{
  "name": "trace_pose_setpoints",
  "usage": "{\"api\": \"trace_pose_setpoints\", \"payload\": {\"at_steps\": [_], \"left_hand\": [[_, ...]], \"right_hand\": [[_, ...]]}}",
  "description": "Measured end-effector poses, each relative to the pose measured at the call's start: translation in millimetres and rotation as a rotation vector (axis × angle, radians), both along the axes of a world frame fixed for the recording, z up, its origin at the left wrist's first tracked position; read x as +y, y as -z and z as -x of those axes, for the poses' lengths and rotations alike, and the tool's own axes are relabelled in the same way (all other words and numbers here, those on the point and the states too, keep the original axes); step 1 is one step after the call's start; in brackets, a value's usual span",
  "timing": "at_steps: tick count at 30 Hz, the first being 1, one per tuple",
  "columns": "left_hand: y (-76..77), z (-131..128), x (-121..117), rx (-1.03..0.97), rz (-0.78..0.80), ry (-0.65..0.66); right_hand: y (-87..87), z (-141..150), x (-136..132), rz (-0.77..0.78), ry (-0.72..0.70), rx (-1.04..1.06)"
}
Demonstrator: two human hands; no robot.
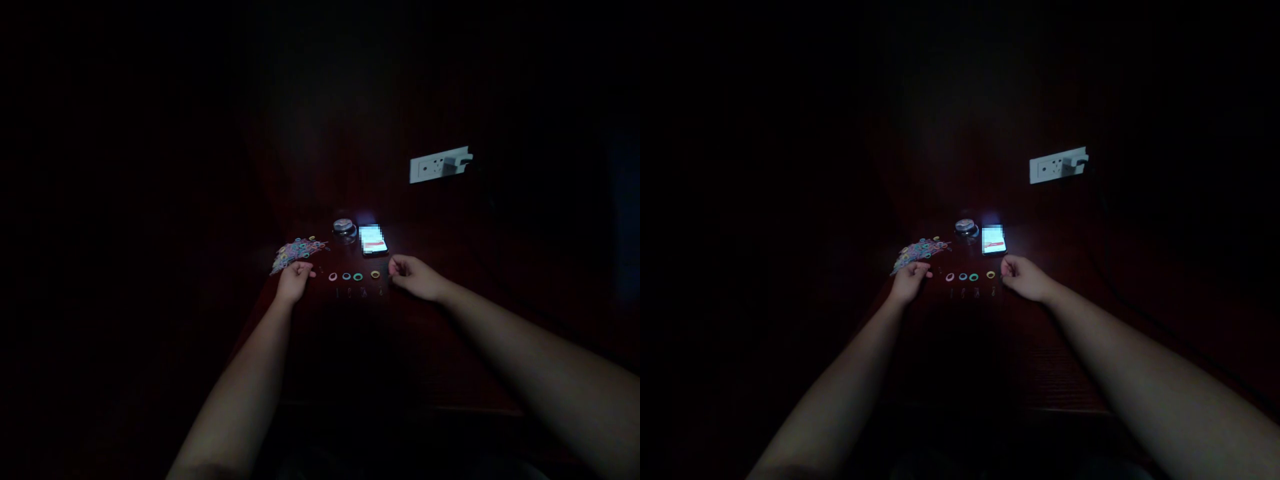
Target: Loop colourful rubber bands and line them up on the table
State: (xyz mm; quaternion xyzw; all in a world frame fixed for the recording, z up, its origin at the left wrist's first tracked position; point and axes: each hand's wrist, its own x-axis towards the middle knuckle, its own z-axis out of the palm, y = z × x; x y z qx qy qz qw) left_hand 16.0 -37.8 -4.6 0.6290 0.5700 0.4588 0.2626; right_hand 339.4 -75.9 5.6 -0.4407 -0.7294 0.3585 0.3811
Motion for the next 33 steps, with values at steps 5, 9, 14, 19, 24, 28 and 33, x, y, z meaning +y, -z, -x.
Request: {"api": "trace_pose_setpoints", "payload": {"at_steps": [5,9,14,19,24,28,33], "left_hand": [[-0.7,0.0,1.1,0.007,-0.062,0.014],[-2.4,0.1,1.0,0.040,-0.151,0.012],[-3.2,-2.2,-0.8,0.054,-0.142,0.029],[-2.0,-2.7,-0.5,0.049,-0.123,0.036],[-0.9,-1.8,0.6,0.049,-0.105,0.046],[-1.4,-2.7,-0.1,0.054,-0.098,0.079],[-3.7,-4.6,-2.0,0.039,-0.098,0.091]], "right_hand": [[1.1,0.0,0.6,0.003,-0.009,0.005],[1.2,-0.2,0.6,0.002,-0.014,0.006],[1.6,-0.3,1.7,0.005,-0.009,0.004],[2.5,-0.1,3.0,0.001,-0.008,0.007],[1.4,-0.4,2.4,0.002,-0.004,0.009],[0.1,-0.2,1.5,0.011,-0.006,0.010],[0.3,0.1,1.7,0.015,-0.008,0.016]]}}
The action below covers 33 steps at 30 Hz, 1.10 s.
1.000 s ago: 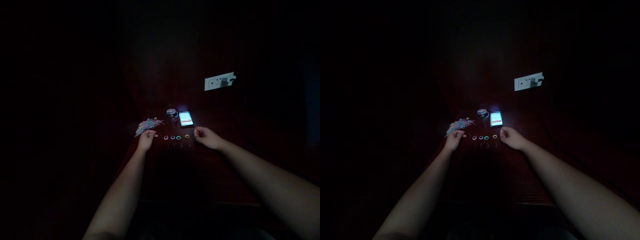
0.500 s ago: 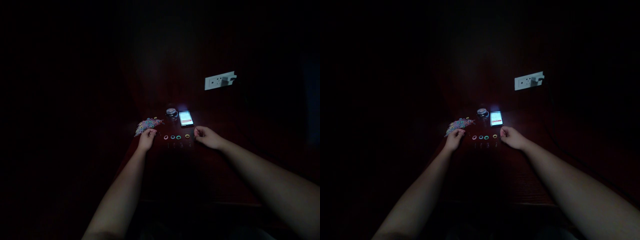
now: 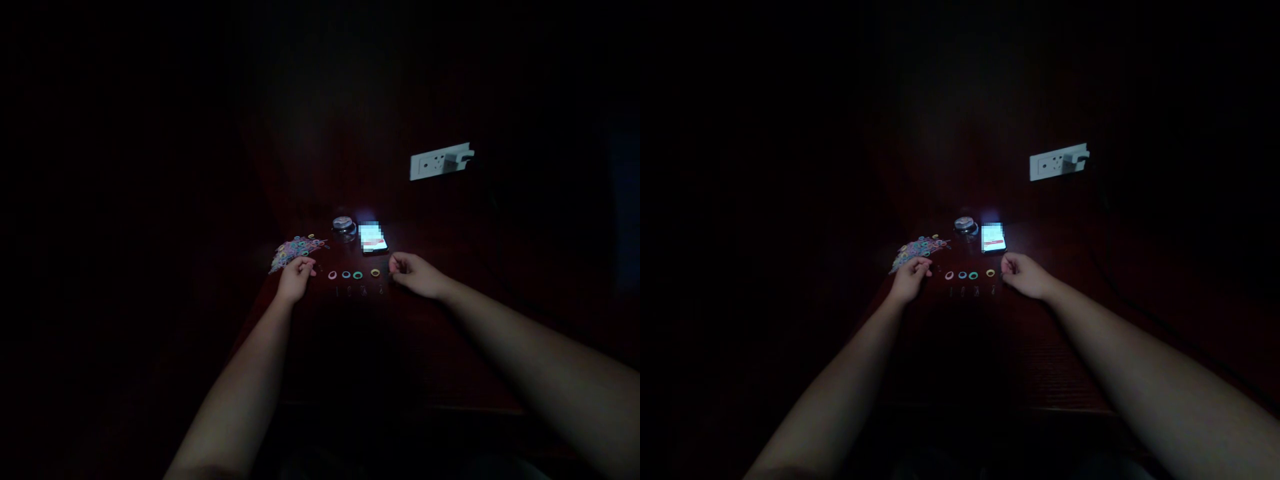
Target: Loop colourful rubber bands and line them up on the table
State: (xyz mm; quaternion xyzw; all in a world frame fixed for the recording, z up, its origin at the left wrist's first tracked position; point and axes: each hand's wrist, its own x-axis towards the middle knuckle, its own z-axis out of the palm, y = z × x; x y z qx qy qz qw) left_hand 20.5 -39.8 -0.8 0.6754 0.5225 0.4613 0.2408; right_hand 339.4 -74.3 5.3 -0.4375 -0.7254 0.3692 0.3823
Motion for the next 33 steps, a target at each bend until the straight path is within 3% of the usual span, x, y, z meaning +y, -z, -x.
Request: {"api": "trace_pose_setpoints", "payload": {"at_steps": [15,23,33], "left_hand": [[0.0,-4.9,-2.9,-0.082,0.069,0.045],[5.8,-3.9,1.7,-0.229,0.084,0.074],[4.5,-2.8,2.5,-0.118,-0.033,-0.001]], "right_hand": [[-1.3,0.5,-0.4,0.009,0.000,-0.001],[0.0,0.3,0.5,0.006,0.000,-0.002],[2.4,-0.7,2.4,0.005,-0.006,0.007]]}}
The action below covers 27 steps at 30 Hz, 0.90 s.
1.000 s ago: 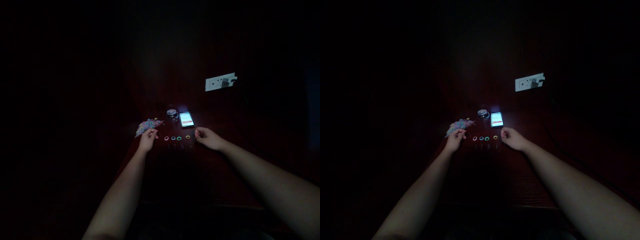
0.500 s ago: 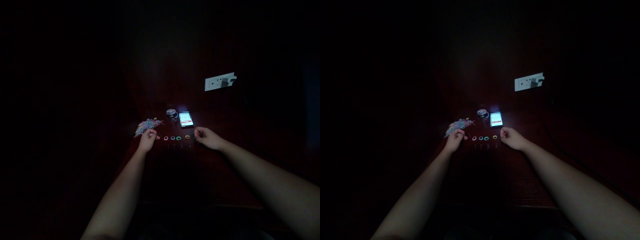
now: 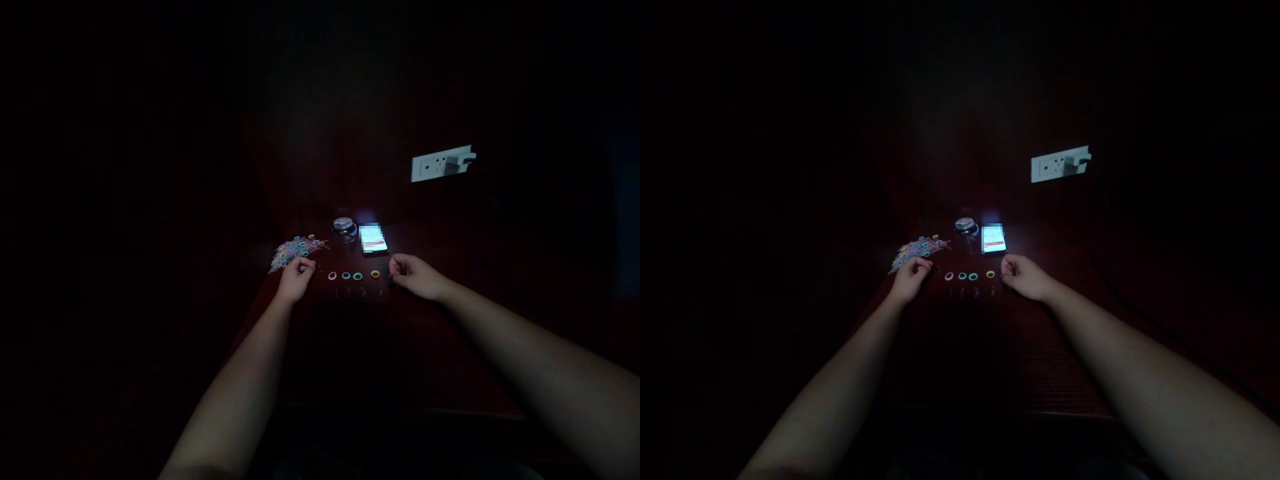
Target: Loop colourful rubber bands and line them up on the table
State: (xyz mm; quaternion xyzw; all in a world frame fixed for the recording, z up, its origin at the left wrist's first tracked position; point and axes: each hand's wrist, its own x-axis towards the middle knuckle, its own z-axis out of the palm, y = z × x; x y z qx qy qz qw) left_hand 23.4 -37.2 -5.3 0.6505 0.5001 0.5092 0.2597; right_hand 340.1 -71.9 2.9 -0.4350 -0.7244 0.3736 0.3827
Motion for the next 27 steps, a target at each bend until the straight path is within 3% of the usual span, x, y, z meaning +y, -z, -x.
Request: {"api": "trace_pose_setpoints", "payload": {"at_steps": [9,27], "left_hand": [[-8.0,-7,-9,0.062,-0.037,0.053],[-4.0,-13,-8,0.014,-0.024,0.176]], "right_hand": [[0.2,0,0,0.007,-0.005,-0.003],[0.4,2,1,0.002,0.000,-0.017]]}}
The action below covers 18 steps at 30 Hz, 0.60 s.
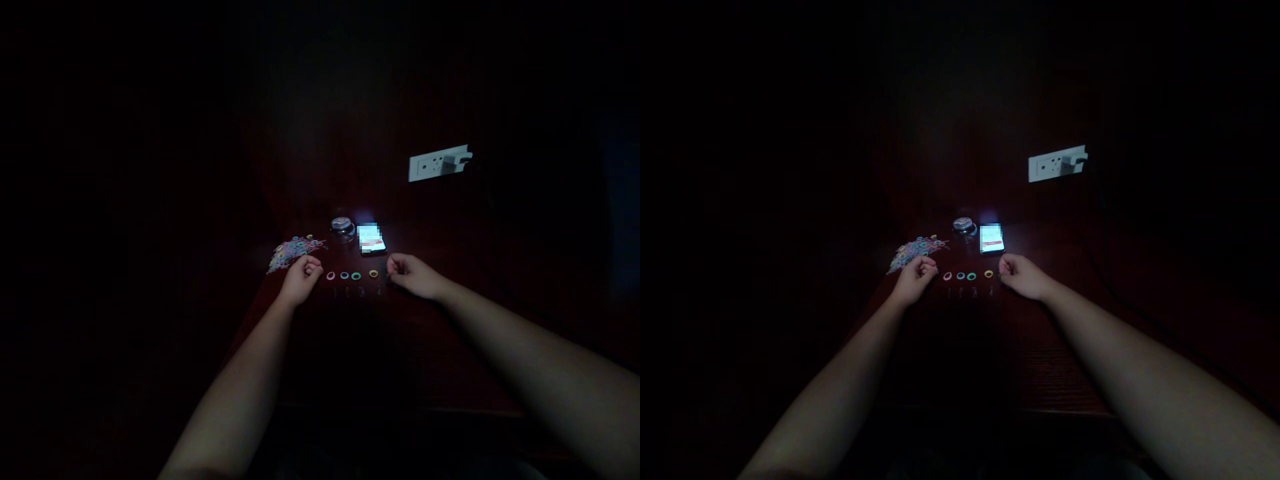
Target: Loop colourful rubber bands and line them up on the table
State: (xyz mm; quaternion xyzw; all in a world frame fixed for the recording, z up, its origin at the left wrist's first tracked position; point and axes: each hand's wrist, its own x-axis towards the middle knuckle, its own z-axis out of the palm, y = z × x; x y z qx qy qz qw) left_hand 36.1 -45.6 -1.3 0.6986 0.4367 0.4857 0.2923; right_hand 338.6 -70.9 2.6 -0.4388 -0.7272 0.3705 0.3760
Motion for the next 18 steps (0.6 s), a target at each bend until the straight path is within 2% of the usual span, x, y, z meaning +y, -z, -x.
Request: {"api": "trace_pose_setpoints", "payload": {"at_steps": [10,18], "left_hand": [[0.9,-0.7,1.4,-0.034,0.079,0.015],[-1.1,-1.6,-0.1,0.002,0.054,0.006]], "right_hand": [[-0.6,0.2,-1.0,-0.009,0.000,0.005],[-1.2,-0.3,-1.4,0.011,-0.010,0.013]]}}
